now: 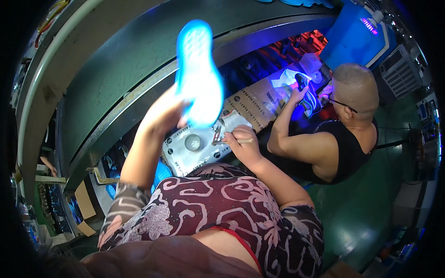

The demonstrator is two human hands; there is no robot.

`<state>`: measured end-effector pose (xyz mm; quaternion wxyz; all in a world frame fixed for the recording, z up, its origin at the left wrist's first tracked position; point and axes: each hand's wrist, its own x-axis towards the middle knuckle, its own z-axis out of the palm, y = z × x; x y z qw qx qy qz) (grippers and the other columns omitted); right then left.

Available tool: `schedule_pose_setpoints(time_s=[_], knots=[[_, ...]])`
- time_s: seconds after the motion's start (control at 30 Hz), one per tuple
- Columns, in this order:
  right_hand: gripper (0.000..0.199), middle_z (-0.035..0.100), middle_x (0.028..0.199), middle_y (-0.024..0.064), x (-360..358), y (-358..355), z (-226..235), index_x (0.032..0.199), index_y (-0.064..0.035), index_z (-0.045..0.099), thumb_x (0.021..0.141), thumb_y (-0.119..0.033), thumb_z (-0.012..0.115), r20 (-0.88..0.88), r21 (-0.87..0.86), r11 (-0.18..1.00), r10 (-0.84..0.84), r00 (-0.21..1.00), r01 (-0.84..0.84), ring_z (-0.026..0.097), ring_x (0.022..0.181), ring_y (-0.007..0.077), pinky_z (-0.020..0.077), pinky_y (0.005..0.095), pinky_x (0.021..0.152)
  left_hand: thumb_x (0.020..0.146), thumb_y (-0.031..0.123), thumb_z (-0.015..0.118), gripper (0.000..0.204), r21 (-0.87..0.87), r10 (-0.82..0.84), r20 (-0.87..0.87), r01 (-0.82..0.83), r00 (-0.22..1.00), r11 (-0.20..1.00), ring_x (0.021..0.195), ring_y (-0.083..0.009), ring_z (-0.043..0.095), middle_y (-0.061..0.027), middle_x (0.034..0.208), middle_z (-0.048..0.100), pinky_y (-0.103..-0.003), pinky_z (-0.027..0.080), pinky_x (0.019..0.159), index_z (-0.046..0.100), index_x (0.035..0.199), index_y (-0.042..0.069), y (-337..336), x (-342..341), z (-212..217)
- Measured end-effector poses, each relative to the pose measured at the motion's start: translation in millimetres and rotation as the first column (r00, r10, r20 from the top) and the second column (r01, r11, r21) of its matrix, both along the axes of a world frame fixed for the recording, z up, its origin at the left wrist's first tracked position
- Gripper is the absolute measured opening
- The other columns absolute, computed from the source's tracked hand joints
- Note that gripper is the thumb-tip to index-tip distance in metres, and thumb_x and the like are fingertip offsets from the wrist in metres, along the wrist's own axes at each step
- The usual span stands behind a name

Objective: The person applies liquid to shoe soles using a brush, places the soles onto an upper conveyor belt, and refills the liquid dish from a bottle.

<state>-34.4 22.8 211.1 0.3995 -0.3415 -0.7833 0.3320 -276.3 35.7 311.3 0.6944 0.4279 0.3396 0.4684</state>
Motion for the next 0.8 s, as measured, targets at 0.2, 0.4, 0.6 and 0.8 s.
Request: schedule_pose_setpoints(time_s=[0.2,0.4,0.6,0.8], knots=[[0.027,0.058,0.057,0.0078,8.4,-2.8,-6.6,0.064,-0.0047,0.066,0.087,-0.016,0.056,-0.032,0.027,0.999,-0.026,0.999,0.027,0.054,0.058,0.025,0.0407,0.035,0.067,0.085,0.01,0.063,0.042,-0.221,0.458,0.431,-0.402,0.777,0.889,0.102,-0.0328,0.059,-0.0273,0.112,0.055,-0.031,0.056,0.083,0.042,0.115,-0.01,152.2,24.5,5.5],[0.026,0.06,0.061,0.007,18.4,-7.1,-29.6,0.067,-0.0015,0.065,0.089,-0.012,0.054,-0.04,-0.06,0.998,0.001,0.999,-0.003,0.057,0.062,0.022,0.0438,0.0327,0.07,0.092,0.03,0.054,0.044,0.03,0.421,0.142,-0.429,0.896,0.903,0.093,-0.027,0.064,-0.0169,0.105,0.062,-0.033,0.052,0.082,0.045,0.127,0.006,18.6,14.6,-62.2],[0.025,0.059,0.06,0.0108,5.5,-7.7,-42.3,0.065,-0.0018,0.064,0.086,-0.013,0.057,-0.084,-0.095,0.991,0.09,0.992,-0.098,0.057,0.059,0.0274,0.043,0.0363,0.059,0.075,0.019,0.067,0.05,0.184,0.39,-0.893,-0.609,0.224,0.772,0.091,-0.0255,0.062,-0.0176,0.099,0.063,-0.035,0.05,0.077,0.052,0.119,0.0,-183.3,-89.1,-249.7],[0.024,0.063,0.062,0.0107,-22.8,-9.7,-28.1,0.062,0.0001,0.063,0.083,-0.011,0.059,-0.168,-0.074,0.969,0.221,0.961,-0.236,0.06,0.054,0.0251,0.0454,0.0339,0.055,0.073,0.022,0.063,0.049,-0.077,-0.189,-0.979,-0.714,-0.079,0.696,0.094,-0.039,0.06,-0.023,0.102,0.062,-0.045,0.048,0.082,0.05,0.114,-0.001,-261.2,-94.4,-315.6]])
